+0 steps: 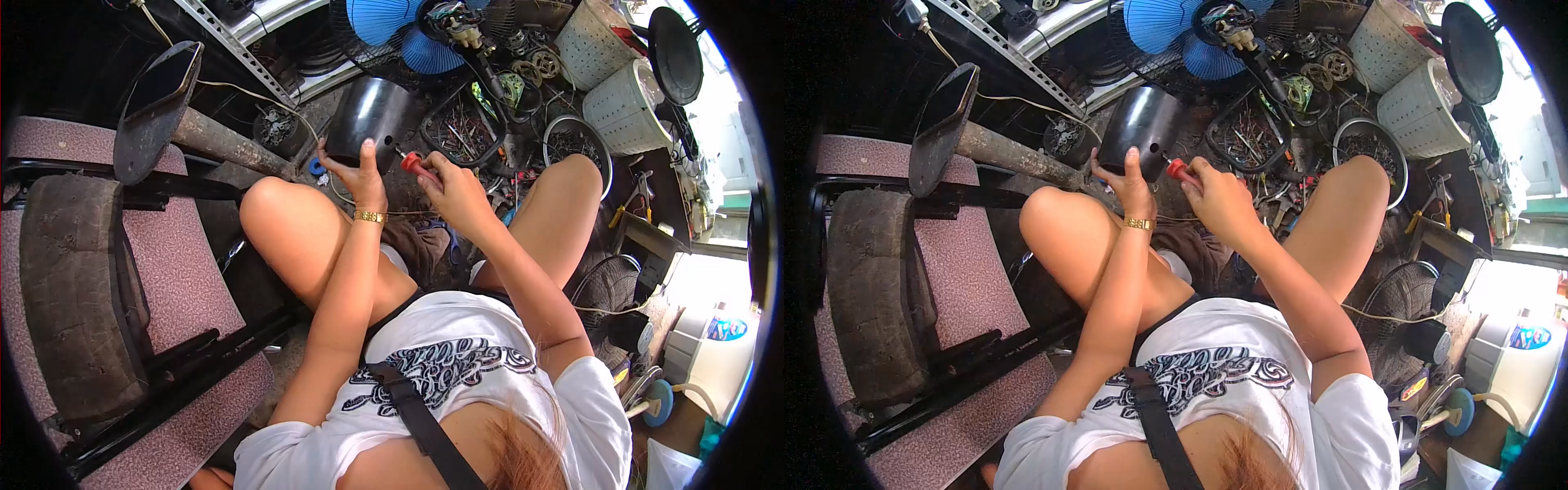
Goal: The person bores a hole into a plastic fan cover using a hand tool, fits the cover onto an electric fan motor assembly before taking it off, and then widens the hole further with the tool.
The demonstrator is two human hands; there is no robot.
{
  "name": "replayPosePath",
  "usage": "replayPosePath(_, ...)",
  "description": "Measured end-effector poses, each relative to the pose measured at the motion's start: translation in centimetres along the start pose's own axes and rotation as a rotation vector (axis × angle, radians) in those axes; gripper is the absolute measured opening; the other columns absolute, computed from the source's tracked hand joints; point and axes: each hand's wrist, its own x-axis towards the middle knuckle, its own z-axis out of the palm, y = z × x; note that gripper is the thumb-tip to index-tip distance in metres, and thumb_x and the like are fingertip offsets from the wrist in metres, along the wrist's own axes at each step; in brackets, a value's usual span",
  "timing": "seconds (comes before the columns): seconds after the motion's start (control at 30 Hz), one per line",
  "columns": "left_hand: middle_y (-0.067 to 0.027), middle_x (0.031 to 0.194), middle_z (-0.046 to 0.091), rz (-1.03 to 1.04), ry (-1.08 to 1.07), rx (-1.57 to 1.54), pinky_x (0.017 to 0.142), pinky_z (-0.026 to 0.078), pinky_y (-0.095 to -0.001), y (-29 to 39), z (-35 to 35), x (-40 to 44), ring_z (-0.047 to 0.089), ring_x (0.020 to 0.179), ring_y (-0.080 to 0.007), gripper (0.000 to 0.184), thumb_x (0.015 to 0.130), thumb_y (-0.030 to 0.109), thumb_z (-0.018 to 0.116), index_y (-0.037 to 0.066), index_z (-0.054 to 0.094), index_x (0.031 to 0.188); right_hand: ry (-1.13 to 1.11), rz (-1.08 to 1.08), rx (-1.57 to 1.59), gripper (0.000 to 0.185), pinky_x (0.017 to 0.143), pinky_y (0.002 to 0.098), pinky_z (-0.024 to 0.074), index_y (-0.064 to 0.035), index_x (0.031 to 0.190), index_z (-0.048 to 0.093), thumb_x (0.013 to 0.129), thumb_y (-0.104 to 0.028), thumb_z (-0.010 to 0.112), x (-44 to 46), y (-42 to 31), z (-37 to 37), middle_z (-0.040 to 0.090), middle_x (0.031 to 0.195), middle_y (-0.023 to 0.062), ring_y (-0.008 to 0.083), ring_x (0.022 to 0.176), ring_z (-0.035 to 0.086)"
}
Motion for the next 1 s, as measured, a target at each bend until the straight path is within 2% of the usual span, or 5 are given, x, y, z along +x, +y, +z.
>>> replayPosePath(0.3,-0.019,0.137,0.034,-0.114,0.172,-0.081,0.106,0.035,-0.0408,0.8,-0.1,0.8,0.04,0.122,-0.0271,0.088,0.077,0.027,0.078,0.008,0.02,0.141,0.025,-0.032,0.034,0.028,0.069,0.0464,0.0498,-0.0098,0.108,0.061,0.082,-0.02,0.068,-1.4,0.9,-0.6,0.067,0.083,0.0202,0.0409,0.078,0.065)
replayPosePath(0.57,-0.0174,0.136,0.037,-0.307,0.366,-0.234,0.092,0.047,-0.0454,0.9,-0.8,1.4,0.048,0.117,-0.0299,0.085,0.079,0.038,0.076,0.011,0.021,0.138,-0.253,0.249,0.701,0.029,0.045,0.0181,0.0338,0.0009,0.116,0.058,0.098,-0.022,0.055,-1.8,1.8,-2.8,0.052,0.065,-0.0037,0.0027,0.054,0.047)
replayPosePath(0.8,-0.017,0.14,0.036,-0.662,0.508,-0.253,0.089,0.049,-0.0521,0.9,-0.9,3.2,0.047,0.122,-0.0317,0.101,0.071,0.05,0.079,0.012,0.017,0.14,-0.083,0.196,0.925,0.029,0.043,0.0186,0.0383,-0.0077,0.123,0.05,0.099,-0.025,0.054,-1.2,3.8,-0.9,0.054,0.071,-0.0008,0.0057,0.054,0.05)
replayPosePath(0.9,-0.012,0.147,0.035,-0.901,0.709,-0.127,0.092,0.039,-0.066,-2.7,-0.4,5.8,0.052,0.115,-0.0383,0.123,0.062,0.058,0.082,0.023,-0.001,0.146,0.078,0.096,0.662,0.025,0.051,0.0198,0.0405,-0.0065,0.122,0.049,0.099,-0.014,0.054,0.8,7.2,0.3,0.055,0.075,-0.0014,0.0055,0.059,0.051)
replayPosePath(1.0,-0.0123,0.151,0.03,-1.069,0.736,-0.095,0.097,0.036,-0.067,-7.3,0.2,6.1,0.046,0.124,-0.041,0.122,0.062,0.06,0.081,0.022,0.005,0.148,0.091,0.095,0.493,0.028,0.064,0.027,0.0442,-0.0027,0.121,0.051,0.096,-0.013,0.056,2.2,10.9,1.7,0.064,0.082,0.0069,0.0119,0.067,0.055)
